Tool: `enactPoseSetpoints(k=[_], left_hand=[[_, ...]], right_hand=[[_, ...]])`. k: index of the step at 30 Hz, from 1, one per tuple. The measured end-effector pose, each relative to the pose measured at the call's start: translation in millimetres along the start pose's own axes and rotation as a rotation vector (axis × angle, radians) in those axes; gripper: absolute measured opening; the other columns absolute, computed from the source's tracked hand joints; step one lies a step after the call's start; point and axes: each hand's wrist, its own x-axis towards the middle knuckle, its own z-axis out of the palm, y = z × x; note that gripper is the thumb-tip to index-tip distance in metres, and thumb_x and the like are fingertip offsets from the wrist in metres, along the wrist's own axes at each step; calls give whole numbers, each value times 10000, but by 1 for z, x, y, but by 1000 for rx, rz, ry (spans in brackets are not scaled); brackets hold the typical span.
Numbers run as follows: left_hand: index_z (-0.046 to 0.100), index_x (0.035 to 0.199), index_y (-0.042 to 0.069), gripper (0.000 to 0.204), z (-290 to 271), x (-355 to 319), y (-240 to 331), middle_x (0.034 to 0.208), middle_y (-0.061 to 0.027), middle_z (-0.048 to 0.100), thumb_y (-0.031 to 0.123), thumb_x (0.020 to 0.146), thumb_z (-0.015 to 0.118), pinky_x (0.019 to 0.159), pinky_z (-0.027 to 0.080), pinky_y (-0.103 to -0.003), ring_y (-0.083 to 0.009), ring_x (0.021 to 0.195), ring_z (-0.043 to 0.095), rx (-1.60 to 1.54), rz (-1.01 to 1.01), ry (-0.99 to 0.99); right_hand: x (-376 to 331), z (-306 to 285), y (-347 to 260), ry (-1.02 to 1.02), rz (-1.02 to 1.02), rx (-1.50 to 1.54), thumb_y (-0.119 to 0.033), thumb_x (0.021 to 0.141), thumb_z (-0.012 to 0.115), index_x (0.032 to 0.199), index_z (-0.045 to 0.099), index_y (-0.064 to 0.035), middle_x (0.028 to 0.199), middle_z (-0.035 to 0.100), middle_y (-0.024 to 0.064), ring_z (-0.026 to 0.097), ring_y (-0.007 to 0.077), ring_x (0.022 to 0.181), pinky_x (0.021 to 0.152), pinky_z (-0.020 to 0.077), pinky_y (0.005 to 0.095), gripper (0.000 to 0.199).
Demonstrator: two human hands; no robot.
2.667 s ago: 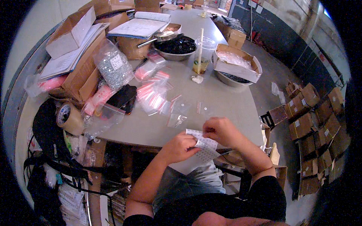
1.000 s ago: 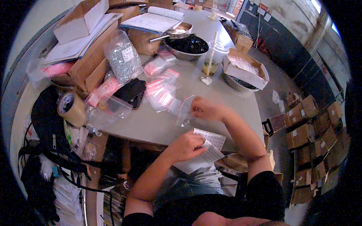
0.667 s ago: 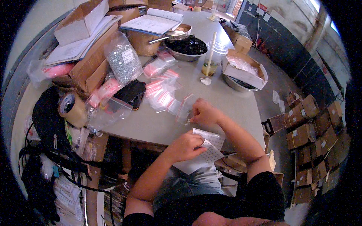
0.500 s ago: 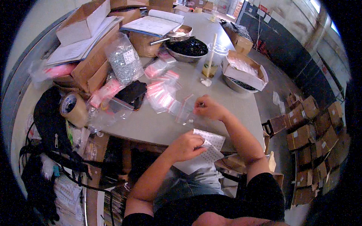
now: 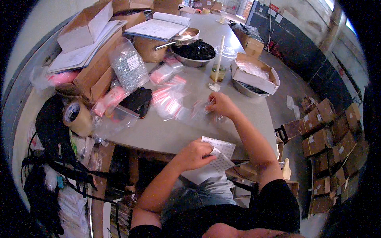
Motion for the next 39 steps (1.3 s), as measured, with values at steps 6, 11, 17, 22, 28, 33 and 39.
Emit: enactPoseSetpoints(k=[6,11,17,22,28,33,39], left_hand=[[459,628,12,316,-4,2,6,678,-145,514,191,794,659,718,435,-427,-345,694,550,-43,-16,9],[480,640,56,333,2,0,-4,641,-110,505,260,815,676,645,444,-419,-316,634,548,-1,40,29],[466,646,12,302,-3,2,6,687,-138,519,190,796,658,712,431,-416,-340,688,544,-44,-27,-7],[478,642,38,328,0,2,2,655,-123,519,237,814,673,654,433,-419,-326,648,545,7,19,37],[498,643,46,336,0,1,2,653,-118,533,260,818,688,644,446,-416,-321,642,553,60,13,32],[467,635,29,316,-3,2,6,669,-119,513,209,800,667,715,436,-404,-321,674,542,15,-9,34],[499,644,45,331,0,2,3,654,-112,529,251,809,700,644,443,-428,-318,636,550,7,23,40]], right_hand=[[20,11,20,-216,71,-125,-240,729,749,921,645,0,743,633,100,606,184,707,643,485,340,324],[10,8,23,-70,-8,-176,-204,767,703,880,632,4,738,629,94,591,172,680,635,480,331,248],[-18,-28,53,-68,8,66,-202,770,693,845,611,6,736,632,111,592,205,666,617,476,367,237],[-20,-26,49,-99,55,85,-222,764,712,894,634,-10,769,646,101,605,206,696,646,487,358,261],[-5,8,16,-27,-16,-240,-298,768,700,924,668,-53,916,668,173,632,331,830,769,506,410,293],[5,15,43,107,-175,-320,-269,812,634,881,651,-38,907,658,189,619,364,862,773,491,443,241],[-32,-36,36,48,21,-1,-208,819,653,852,600,17,772,627,134,584,229,697,629,458,345,234]])
